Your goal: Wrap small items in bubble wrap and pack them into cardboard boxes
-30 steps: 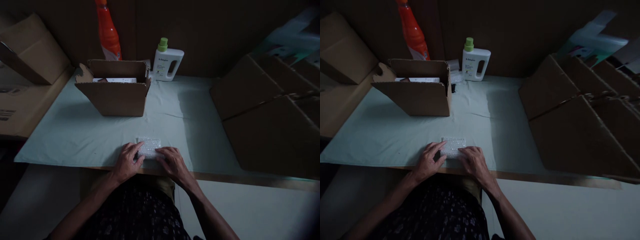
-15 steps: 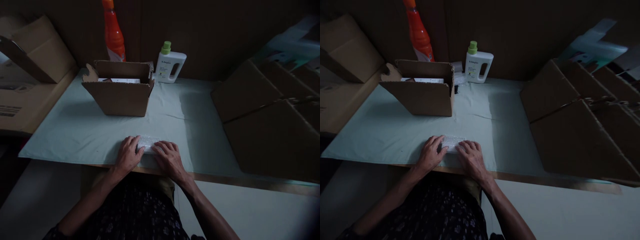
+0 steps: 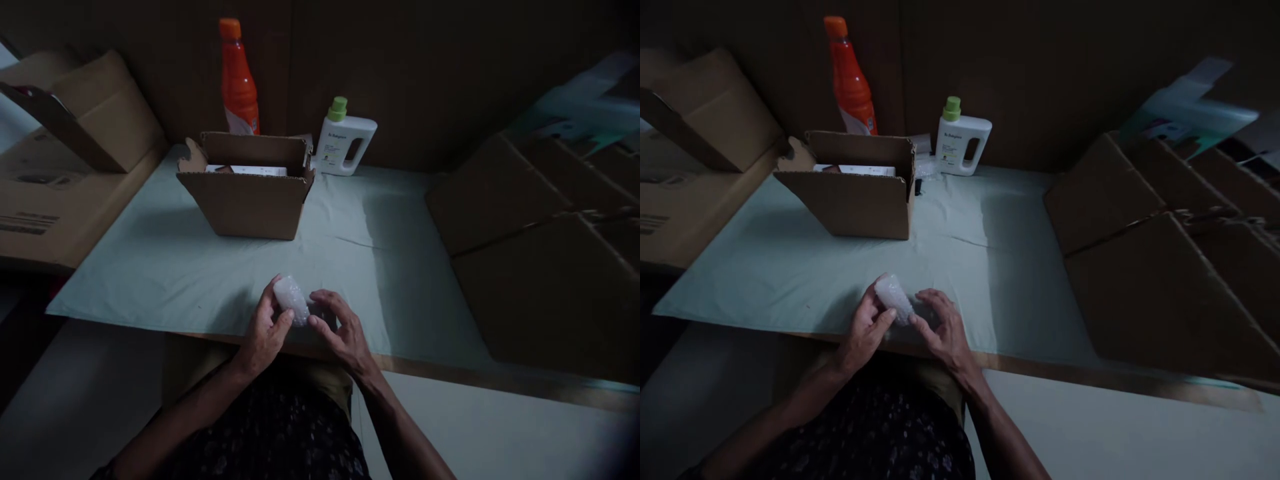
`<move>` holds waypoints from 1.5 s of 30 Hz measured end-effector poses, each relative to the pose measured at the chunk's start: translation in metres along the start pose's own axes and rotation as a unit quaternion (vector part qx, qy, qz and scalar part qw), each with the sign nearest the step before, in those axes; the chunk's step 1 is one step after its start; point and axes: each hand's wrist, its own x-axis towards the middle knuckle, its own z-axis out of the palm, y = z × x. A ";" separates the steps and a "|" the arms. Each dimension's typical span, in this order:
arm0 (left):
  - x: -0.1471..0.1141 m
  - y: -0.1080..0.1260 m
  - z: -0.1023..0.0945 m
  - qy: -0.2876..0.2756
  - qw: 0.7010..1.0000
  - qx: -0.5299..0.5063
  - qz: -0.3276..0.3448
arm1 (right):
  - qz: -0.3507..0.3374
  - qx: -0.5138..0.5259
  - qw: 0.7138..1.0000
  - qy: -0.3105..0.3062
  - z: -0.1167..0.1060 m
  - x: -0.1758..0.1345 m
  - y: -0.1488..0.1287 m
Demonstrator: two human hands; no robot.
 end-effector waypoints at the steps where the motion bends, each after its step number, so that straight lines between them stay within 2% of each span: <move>1: 0.000 0.002 -0.002 -0.005 0.999 0.044 0.017 | 0.002 0.006 1.000 -0.011 -0.007 0.002 -0.003; 4: -0.001 0.011 -0.005 -0.058 0.982 0.156 0.088 | -0.002 0.019 0.998 -0.061 -0.024 0.011 -0.012; 7: -0.002 0.019 -0.003 -0.092 0.970 0.185 0.126 | -0.026 0.022 0.994 -0.102 -0.030 0.020 -0.021; 11: 0.000 0.019 -0.006 -0.132 0.978 0.148 0.066 | -0.023 0.017 0.996 -0.087 -0.029 0.024 -0.022; 13: 0.002 0.015 -0.009 -0.155 0.977 0.142 0.032 | -0.017 0.004 0.995 -0.098 -0.032 0.024 -0.020; 18: 0.006 0.014 -0.021 -0.194 0.963 0.184 0.032 | -0.033 -0.114 0.971 -0.210 -0.044 0.035 -0.031; 21: 0.014 0.023 -0.038 -0.216 0.960 0.174 0.049 | -0.081 -0.169 0.949 -0.252 -0.058 0.056 -0.052; 23: 0.024 0.028 -0.053 -0.180 0.970 0.145 0.075 | -0.113 -0.154 0.952 -0.238 -0.073 0.077 -0.069; 24: 0.030 0.027 -0.061 -0.141 0.978 0.130 0.085 | -0.122 -0.134 0.961 -0.210 -0.081 0.090 -0.077; 26: 0.043 0.020 -0.074 -0.044 0.990 0.107 0.081 | -0.125 -0.082 0.982 -0.113 -0.096 0.121 -0.093; 28: 0.056 0.006 -0.081 0.045 0.992 0.100 0.064 | -0.126 -0.048 0.991 -0.017 -0.106 0.156 -0.106; 30: 0.065 -0.009 -0.083 0.100 0.987 0.106 0.070 | -0.134 -0.069 0.988 0.037 -0.108 0.192 -0.116; 32: 0.068 -0.021 -0.082 0.110 0.982 0.121 0.096 | -0.134 -0.173 0.974 0.056 -0.104 0.225 -0.126; 34: 0.068 -0.024 -0.081 0.099 0.978 0.138 0.122 | -0.112 -0.332 0.936 0.048 -0.096 0.249 -0.137; 36: 0.067 -0.023 -0.081 0.091 0.974 0.157 0.138 | -0.082 -0.474 0.877 0.007 -0.084 0.266 -0.150; 38: 0.066 -0.021 -0.082 0.087 0.969 0.178 0.147 | -0.069 -0.558 0.826 -0.040 -0.068 0.278 -0.161; 39: 0.066 -0.020 -0.083 0.085 0.966 0.188 0.152 | -0.070 -0.579 0.810 -0.060 -0.060 0.283 -0.163; 41: 0.066 -0.021 -0.083 0.085 0.961 0.202 0.171 | -0.081 -0.591 0.796 -0.097 -0.044 0.293 -0.162; 45: 0.067 -0.031 -0.081 0.093 0.950 0.211 0.210 | -0.067 -0.577 0.802 -0.144 -0.022 0.305 -0.143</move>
